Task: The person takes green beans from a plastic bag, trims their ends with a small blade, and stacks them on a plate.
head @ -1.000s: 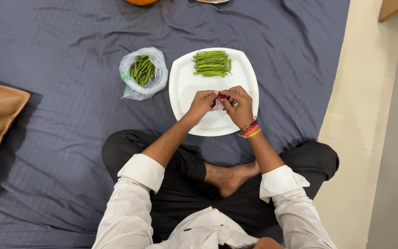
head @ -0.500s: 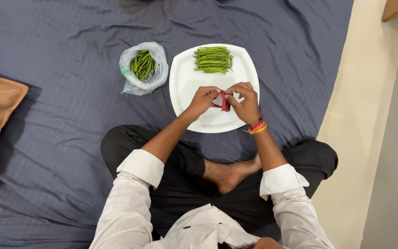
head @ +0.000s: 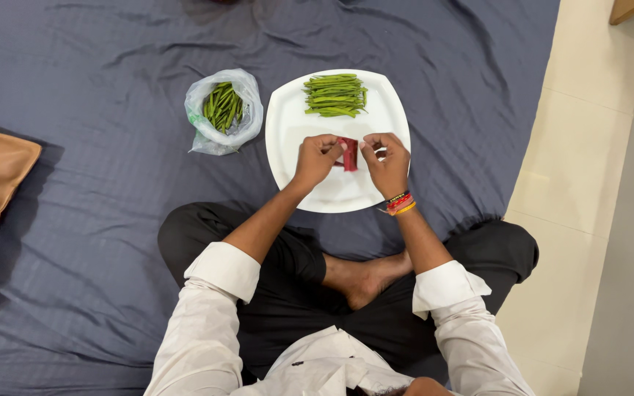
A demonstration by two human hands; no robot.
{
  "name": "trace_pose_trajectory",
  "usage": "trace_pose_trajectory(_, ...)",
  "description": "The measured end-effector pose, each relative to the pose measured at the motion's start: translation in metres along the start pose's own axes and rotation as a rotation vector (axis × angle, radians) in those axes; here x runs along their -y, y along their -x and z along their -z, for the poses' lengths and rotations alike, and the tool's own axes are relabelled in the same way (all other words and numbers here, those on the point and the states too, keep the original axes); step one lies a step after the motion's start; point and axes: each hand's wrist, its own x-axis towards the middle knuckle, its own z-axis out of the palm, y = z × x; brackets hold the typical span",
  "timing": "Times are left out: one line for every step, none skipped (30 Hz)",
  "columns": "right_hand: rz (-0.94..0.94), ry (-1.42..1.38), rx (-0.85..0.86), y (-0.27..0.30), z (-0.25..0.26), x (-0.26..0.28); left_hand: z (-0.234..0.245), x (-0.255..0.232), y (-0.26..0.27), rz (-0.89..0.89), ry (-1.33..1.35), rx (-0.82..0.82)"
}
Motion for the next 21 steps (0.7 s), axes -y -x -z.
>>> trace_pose_trajectory(0.002,0.000,0.000,0.000,-0.004,-0.004,0.000,-0.002,0.003,-0.089,-0.205,-0.114)
trace_pose_trajectory(-0.125,-0.242,0.065,0.000,-0.008,-0.009,-0.001,-0.006,0.007,-0.178,-0.409,-0.228)
trace_pose_trajectory(-0.254,-0.483,0.130,-0.001,-0.010,-0.013,-0.003,-0.011,0.010,-0.179,-0.408,-0.229)
trace_pose_trajectory(-0.253,-0.482,0.131,-0.001,-0.010,-0.018,-0.005,-0.016,0.014,-0.353,-0.480,-0.188)
trace_pose_trajectory(-0.437,-0.731,0.188,0.001,-0.008,-0.022,-0.008,-0.022,0.018,-0.525,-0.551,-0.142)
trace_pose_trajectory(-0.623,-0.979,0.244,0.002,-0.007,-0.027,-0.010,-0.028,0.022,-0.524,-0.552,-0.141)
trace_pose_trajectory(-0.623,-0.980,0.242,0.001,-0.006,-0.032,-0.012,-0.034,0.025,-0.641,-0.692,-0.058)
trace_pose_trajectory(-0.636,-0.946,0.241,0.001,-0.006,-0.036,-0.014,-0.039,0.026,-0.758,-0.830,0.027)
trace_pose_trajectory(-0.652,-0.910,0.241,0.001,-0.005,-0.041,-0.015,-0.042,0.027,-0.756,-0.828,0.027)
trace_pose_trajectory(-0.654,-0.909,0.240,0.001,-0.003,-0.044,-0.014,-0.043,0.027,-0.695,-0.762,0.038)
trace_pose_trajectory(-0.621,-0.898,0.281,0.000,-0.002,-0.045,-0.013,-0.042,0.026,-0.635,-0.697,0.048)
trace_pose_trajectory(-0.587,-0.888,0.322,-0.001,-0.002,-0.045,-0.011,-0.039,0.024,-0.635,-0.697,0.047)
trace_pose_trajectory(-0.586,-0.888,0.322,-0.002,-0.002,-0.044,-0.008,-0.035,0.021,-0.674,-0.716,-0.090)
trace_pose_trajectory(-0.612,-0.879,0.305,-0.003,-0.001,-0.041,-0.004,-0.031,0.018,-0.713,-0.733,-0.228)
trace_pose_trajectory(-0.639,-0.869,0.289,-0.004,-0.001,-0.038,0.000,-0.025,0.013,-0.713,-0.734,-0.227)
trace_pose_trajectory(-0.640,-0.870,0.289,-0.004,-0.001,-0.035,0.004,-0.020,0.008,-0.504,-0.636,-0.225)
trace_pose_trajectory(-0.624,-0.846,0.287,-0.004,-0.002,-0.032,0.008,-0.015,0.003,-0.296,-0.536,-0.219)
trace_pose_trajectory(-0.609,-0.823,0.286,-0.003,-0.003,-0.029,0.010,-0.009,0.000,-0.296,-0.537,-0.221)
trace_pose_trajectory(-0.609,-0.823,0.289,-0.003,-0.003,-0.026,0.010,-0.005,-0.003,-0.162,-0.388,-0.127)
trace_pose_trajectory(-0.569,-0.852,0.301,-0.002,-0.003,-0.024,0.010,-0.001,-0.005,-0.029,-0.238,-0.034)
trace_pose_trajectory(-0.525,-0.882,0.313,-0.002,-0.004,-0.023,0.009,0.002,-0.004,-0.031,-0.239,-0.037)
